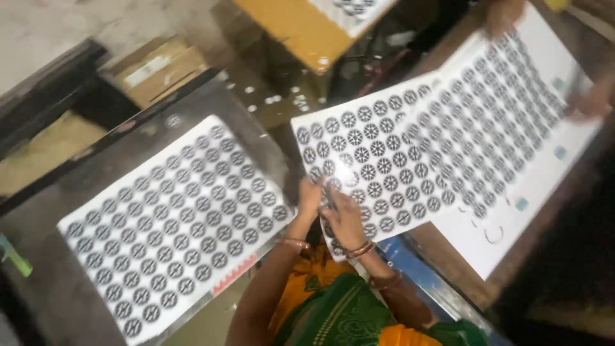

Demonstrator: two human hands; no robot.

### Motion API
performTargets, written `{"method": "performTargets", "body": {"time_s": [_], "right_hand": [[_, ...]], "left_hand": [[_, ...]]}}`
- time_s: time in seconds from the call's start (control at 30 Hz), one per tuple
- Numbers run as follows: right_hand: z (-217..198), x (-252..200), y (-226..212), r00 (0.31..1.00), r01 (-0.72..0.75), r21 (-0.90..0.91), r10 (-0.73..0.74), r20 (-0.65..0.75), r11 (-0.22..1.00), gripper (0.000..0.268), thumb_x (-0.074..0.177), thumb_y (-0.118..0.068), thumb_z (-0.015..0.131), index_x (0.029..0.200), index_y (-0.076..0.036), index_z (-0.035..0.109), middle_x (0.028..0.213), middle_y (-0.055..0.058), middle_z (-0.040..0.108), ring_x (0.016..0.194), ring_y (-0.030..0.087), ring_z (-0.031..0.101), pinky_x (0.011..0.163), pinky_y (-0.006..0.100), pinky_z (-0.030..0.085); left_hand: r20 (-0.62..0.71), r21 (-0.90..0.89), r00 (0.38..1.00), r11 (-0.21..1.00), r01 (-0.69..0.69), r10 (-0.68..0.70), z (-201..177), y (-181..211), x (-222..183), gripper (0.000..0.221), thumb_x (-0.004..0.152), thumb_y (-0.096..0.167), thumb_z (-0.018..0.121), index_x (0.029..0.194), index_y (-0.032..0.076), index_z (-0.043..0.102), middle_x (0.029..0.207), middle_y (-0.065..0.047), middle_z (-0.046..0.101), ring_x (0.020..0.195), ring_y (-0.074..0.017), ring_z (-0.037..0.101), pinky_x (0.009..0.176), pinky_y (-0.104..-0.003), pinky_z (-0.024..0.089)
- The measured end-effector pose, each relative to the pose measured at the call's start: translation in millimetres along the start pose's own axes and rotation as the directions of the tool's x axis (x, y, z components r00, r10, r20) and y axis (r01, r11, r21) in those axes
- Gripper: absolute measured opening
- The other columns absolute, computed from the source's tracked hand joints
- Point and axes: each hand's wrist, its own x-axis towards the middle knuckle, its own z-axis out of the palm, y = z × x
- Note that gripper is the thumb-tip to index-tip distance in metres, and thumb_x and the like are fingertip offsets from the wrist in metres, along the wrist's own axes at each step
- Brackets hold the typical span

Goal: The recorder is placing paper sheets with printed circular patterns onto a manual die-cutting press, operating the lever to cut the circles, and then removing the processed sheets.

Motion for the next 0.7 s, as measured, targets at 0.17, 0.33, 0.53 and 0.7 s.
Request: {"method": "performTargets", "body": {"time_s": [0.17, 0.33, 0.53, 0.7], "right_hand": [[45, -6, -19, 0.962, 0.174, 0.249, -0.218, 0.162, 0.953, 0.043, 0.095, -0.033, 0.070, 0.131, -0.010, 0.072, 0.130, 0.014, 0.071, 0.118, 0.034, 0.063, 0.105, 0.050, 0.046], [76, 2, -75, 0.909, 0.124, 0.222, -0.201, 0.366, 0.967, 0.037, 0.094, -0.036, 0.068, 0.124, -0.017, 0.072, 0.140, 0.005, 0.067, 0.133, 0.031, 0.057, 0.110, 0.046, 0.045], [184, -19, -78, 0.755, 0.290, 0.171, -0.335, 0.564, 0.942, 0.054, 0.087, -0.027, 0.075, 0.139, -0.015, 0.064, 0.148, 0.008, 0.060, 0.139, 0.032, 0.049, 0.116, 0.051, 0.036], [146, -9, -136, 0.788, 0.238, -0.026, -0.178, 0.589, 0.971, 0.104, 0.068, -0.032, 0.088, 0.157, -0.018, 0.035, 0.154, 0.018, 0.045, 0.143, 0.039, 0.040, 0.116, 0.053, 0.033]], "left_hand": [[-0.285, 0.410, 0.931, 0.907, -0.096, 0.227, -260, -122, -5, 0.023, 0.102, 0.008, 0.055, 0.121, -0.005, 0.062, 0.107, -0.013, 0.070, 0.092, -0.0273, 0.063, 0.085, -0.044, 0.051], [-0.527, 0.088, 0.818, 0.943, 0.320, -0.228, -484, 34, -116, 0.014, 0.095, 0.012, 0.063, 0.100, 0.001, 0.070, 0.075, 0.000, 0.061, 0.062, -0.0104, 0.051, 0.053, -0.030, 0.041], [-0.641, 0.244, 0.723, 0.824, 0.511, -0.258, -613, 4, -213, 0.033, 0.088, 0.014, 0.072, 0.116, -0.004, 0.070, 0.097, -0.012, 0.075, 0.087, -0.0209, 0.068, 0.077, -0.040, 0.053], [-0.750, 0.465, 0.625, 0.501, 0.730, -0.215, -666, -11, -171, 0.060, 0.088, 0.037, 0.079, 0.132, 0.000, 0.060, 0.126, -0.031, 0.061, 0.112, -0.0468, 0.061, 0.092, -0.054, 0.050]]}}
